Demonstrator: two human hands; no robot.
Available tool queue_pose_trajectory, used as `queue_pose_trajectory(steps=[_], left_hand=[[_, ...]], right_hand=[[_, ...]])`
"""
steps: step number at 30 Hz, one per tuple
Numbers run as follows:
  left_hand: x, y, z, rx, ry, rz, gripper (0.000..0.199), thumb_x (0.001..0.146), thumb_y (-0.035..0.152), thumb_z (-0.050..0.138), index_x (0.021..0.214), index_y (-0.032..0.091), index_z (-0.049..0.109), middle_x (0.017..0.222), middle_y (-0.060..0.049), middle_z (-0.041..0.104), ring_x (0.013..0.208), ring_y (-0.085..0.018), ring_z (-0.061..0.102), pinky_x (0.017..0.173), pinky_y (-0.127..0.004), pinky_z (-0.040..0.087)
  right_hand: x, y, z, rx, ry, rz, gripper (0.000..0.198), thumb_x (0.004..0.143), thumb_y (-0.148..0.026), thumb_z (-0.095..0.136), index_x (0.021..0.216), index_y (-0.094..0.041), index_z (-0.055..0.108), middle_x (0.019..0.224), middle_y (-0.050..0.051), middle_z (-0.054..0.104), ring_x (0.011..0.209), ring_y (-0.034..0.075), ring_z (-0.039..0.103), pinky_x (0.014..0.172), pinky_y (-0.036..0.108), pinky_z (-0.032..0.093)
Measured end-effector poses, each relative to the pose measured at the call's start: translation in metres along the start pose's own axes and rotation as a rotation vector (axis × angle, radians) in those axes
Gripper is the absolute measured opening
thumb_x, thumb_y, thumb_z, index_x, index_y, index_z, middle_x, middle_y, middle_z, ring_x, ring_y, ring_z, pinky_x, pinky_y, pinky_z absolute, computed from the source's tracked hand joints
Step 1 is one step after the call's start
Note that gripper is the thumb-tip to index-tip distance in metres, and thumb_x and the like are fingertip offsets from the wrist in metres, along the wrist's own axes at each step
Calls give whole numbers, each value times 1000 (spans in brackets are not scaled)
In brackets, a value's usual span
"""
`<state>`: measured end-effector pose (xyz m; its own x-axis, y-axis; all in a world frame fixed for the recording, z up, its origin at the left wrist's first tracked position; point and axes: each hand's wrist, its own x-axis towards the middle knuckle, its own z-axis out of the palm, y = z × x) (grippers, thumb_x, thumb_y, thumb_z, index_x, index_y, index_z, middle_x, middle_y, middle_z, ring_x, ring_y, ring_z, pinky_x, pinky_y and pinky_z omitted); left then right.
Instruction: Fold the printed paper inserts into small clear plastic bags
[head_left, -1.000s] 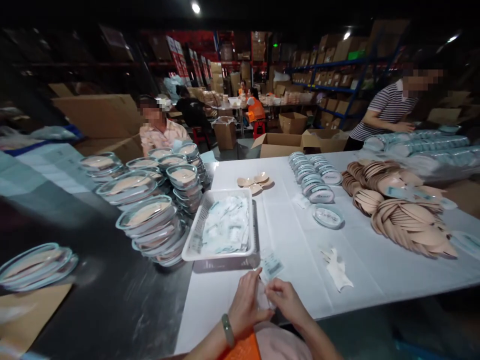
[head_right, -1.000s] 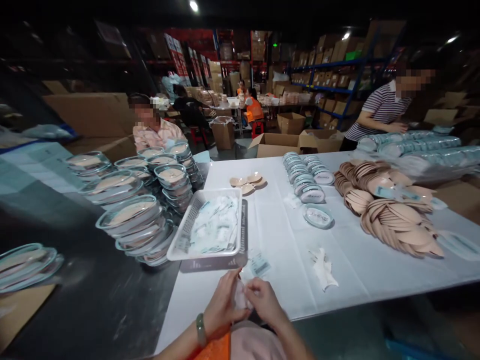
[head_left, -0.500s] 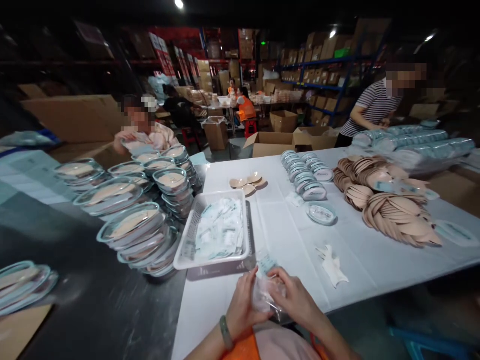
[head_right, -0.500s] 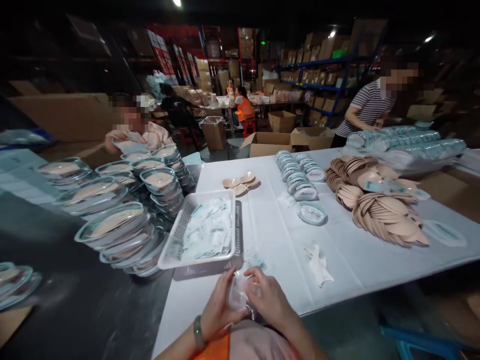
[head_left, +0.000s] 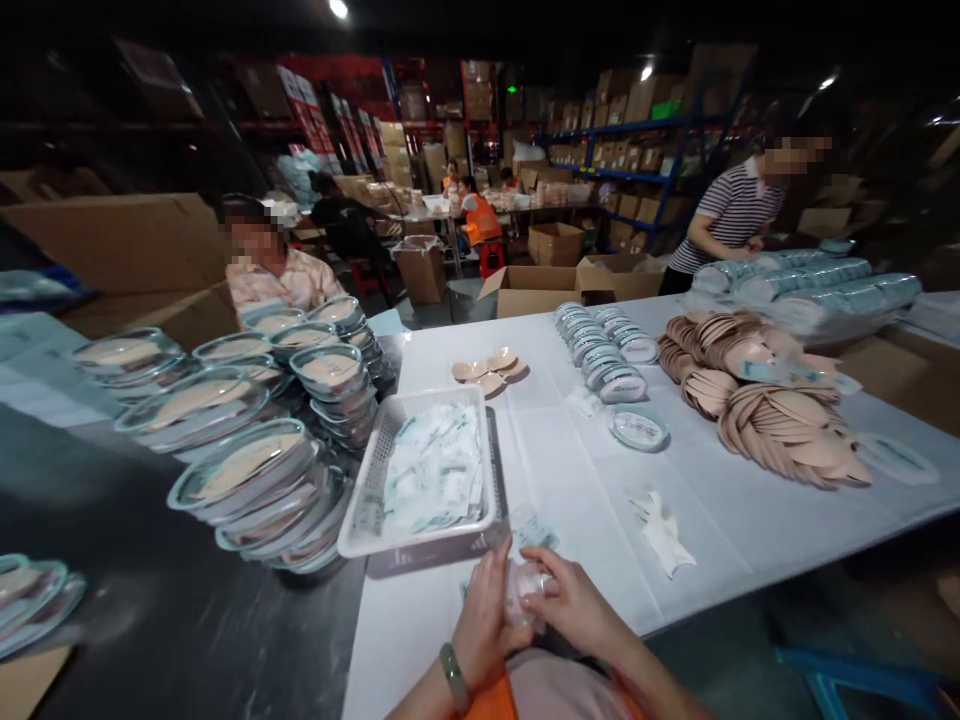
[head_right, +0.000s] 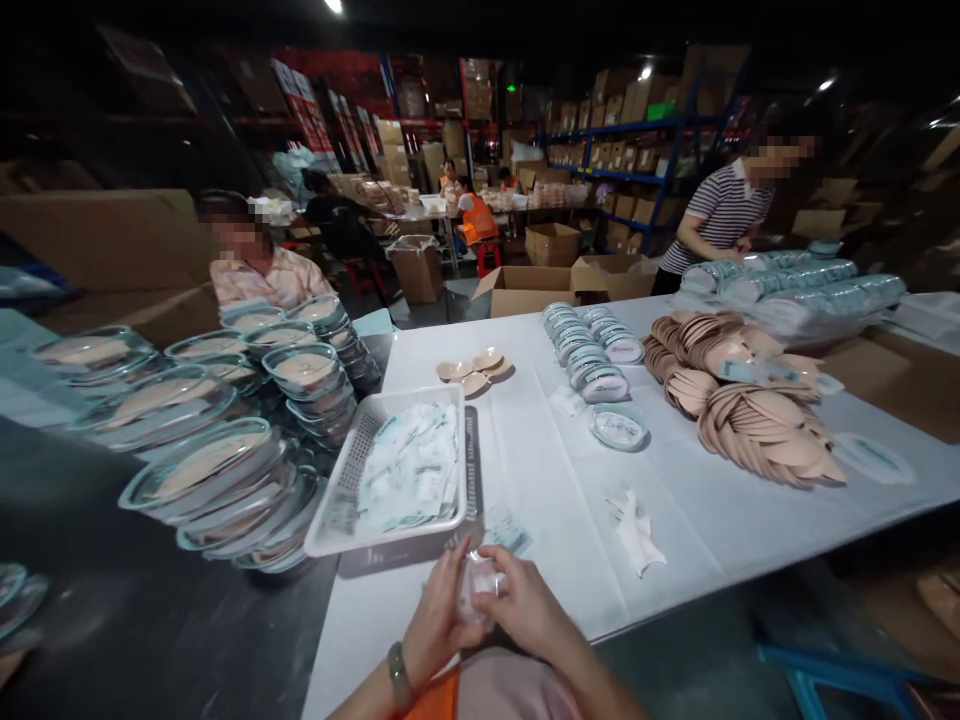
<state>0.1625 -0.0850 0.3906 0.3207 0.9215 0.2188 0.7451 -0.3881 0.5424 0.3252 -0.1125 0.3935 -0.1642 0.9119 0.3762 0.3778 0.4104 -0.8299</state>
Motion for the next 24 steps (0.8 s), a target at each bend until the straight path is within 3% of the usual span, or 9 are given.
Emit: queue_pose_trajectory(steps=[2, 4, 6, 10, 12, 14, 18, 22, 24], left_hand=[[-2, 0, -1, -35, 17, 13, 101, 66, 40, 52, 152, 31, 0, 154, 12, 12, 144, 1, 18, 148, -22, 15], [-1, -1, 4, -34, 0, 29, 101, 65, 42, 53, 151, 33, 1, 152, 11, 16, 142, 1, 20, 147, -23, 16], [1, -2, 11, -20, -8, 51, 98, 66, 41, 51, 151, 35, 3, 150, 10, 20, 140, 1, 22, 146, -25, 17], [6, -2, 17, -58, 1, 39, 100, 64, 42, 56, 150, 35, 6, 150, 10, 22, 141, 1, 22, 147, -25, 15], [5, -4, 14, -91, 8, 15, 103, 63, 45, 59, 150, 36, 5, 152, 12, 19, 143, 1, 21, 149, -25, 13], [4, -6, 11, -112, 21, 18, 105, 63, 44, 60, 150, 36, 3, 155, 13, 14, 145, 1, 22, 150, -25, 13], [1, -8, 11, -76, -1, 23, 106, 62, 44, 58, 151, 34, 2, 156, 13, 11, 150, 1, 19, 151, -24, 14], [5, -9, 17, -75, -12, 41, 104, 62, 43, 58, 151, 35, 4, 155, 12, 13, 149, 2, 22, 152, -25, 15], [8, -12, 14, -181, -21, 87, 128, 47, 62, 72, 151, 32, 4, 157, 9, 9, 154, -2, 18, 154, -27, 10]], right_hand=[[-3, 1, -6, 17, -6, -19, 51, 80, -41, 53, 124, -17, 59, 119, 6, 57, 95, 7, 60, 84, 17, 47], [-5, -2, -9, -162, 44, -59, 35, 82, -36, 50, 103, -17, 71, 107, 4, 60, 97, 4, 56, 88, 15, 42], [-5, -7, -6, -346, 59, -51, 28, 81, -31, 50, 93, -21, 73, 99, 1, 63, 92, 3, 53, 86, 16, 36], [2, -11, 10, -333, 117, 97, 31, 74, -21, 48, 95, -18, 72, 95, -2, 67, 78, 1, 50, 76, 15, 32], [3, -6, 10, -229, 88, 58, 33, 74, -22, 48, 95, -17, 72, 96, -2, 67, 80, 1, 55, 77, 13, 35], [1, 0, 2, -160, -34, -39, 35, 76, -27, 48, 99, -17, 73, 99, -2, 68, 89, 3, 59, 82, 11, 39], [-5, 5, -14, -236, -205, -148, 39, 70, -22, 50, 101, -16, 73, 94, -1, 66, 87, 1, 56, 82, 8, 37], [0, -1, -3, -500, -90, -40, 32, 69, -15, 50, 93, -18, 72, 93, 0, 66, 71, -3, 39, 73, 12, 24], [6, -1, 7, -584, -44, 0, 24, 71, -15, 48, 85, -13, 68, 88, 1, 65, 66, -3, 29, 70, 16, 17]])
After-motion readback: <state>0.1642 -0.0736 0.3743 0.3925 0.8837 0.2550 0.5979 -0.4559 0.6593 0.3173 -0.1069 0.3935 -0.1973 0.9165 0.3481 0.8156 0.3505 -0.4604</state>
